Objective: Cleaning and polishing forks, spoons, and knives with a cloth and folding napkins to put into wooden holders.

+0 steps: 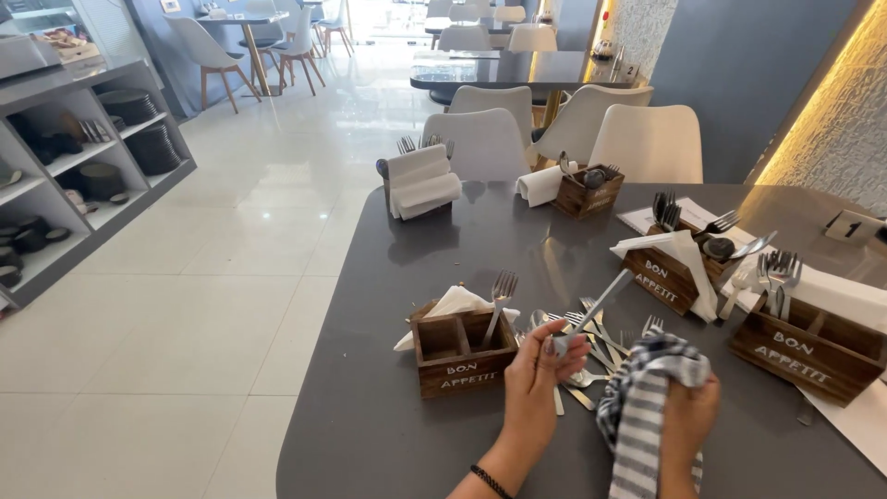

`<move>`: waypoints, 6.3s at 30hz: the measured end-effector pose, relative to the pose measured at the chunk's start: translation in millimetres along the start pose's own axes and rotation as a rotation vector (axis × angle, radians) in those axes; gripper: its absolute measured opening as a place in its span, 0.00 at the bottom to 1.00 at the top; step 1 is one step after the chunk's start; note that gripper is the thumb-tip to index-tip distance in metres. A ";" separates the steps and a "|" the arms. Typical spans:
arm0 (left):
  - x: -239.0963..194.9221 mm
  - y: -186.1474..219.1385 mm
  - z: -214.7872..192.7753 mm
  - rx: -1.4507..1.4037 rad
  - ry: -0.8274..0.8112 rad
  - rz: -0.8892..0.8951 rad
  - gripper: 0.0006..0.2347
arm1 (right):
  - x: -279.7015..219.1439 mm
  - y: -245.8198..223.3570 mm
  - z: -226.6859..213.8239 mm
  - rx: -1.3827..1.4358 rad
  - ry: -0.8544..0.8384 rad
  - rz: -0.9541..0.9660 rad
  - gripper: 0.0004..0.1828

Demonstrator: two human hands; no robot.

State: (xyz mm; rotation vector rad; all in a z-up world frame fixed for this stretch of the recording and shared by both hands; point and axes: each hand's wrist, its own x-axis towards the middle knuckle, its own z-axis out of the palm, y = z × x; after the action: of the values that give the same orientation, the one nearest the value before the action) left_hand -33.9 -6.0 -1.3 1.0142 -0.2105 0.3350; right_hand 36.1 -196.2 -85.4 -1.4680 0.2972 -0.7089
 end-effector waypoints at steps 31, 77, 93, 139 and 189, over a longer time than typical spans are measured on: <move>4.8 -16.4 -28.5 0.409 -0.356 -0.296 0.04 | -63.7 -56.7 18.5 0.159 -0.430 -0.063 0.06; -1.1 19.2 -6.2 -0.386 -0.274 -0.604 0.27 | -97.5 -101.0 31.8 -0.343 -0.495 -0.774 0.11; 6.6 -8.6 -18.3 -0.342 -0.189 -0.472 0.20 | -93.5 -92.0 14.2 -0.223 -0.385 -0.274 0.05; 1.3 -35.8 -22.0 0.005 -0.294 -0.256 0.21 | -36.8 -148.0 7.8 -0.480 -0.311 -0.611 0.06; -25.1 -22.7 -13.4 1.146 -0.717 0.147 0.08 | -11.8 -137.8 -135.2 -0.313 -0.454 0.018 0.12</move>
State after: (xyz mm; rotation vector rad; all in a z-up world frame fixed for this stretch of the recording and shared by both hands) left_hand -48.5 -9.9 -34.3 2.2482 -0.7965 0.1933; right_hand -87.7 -290.2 29.8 -1.8734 0.0703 -0.3050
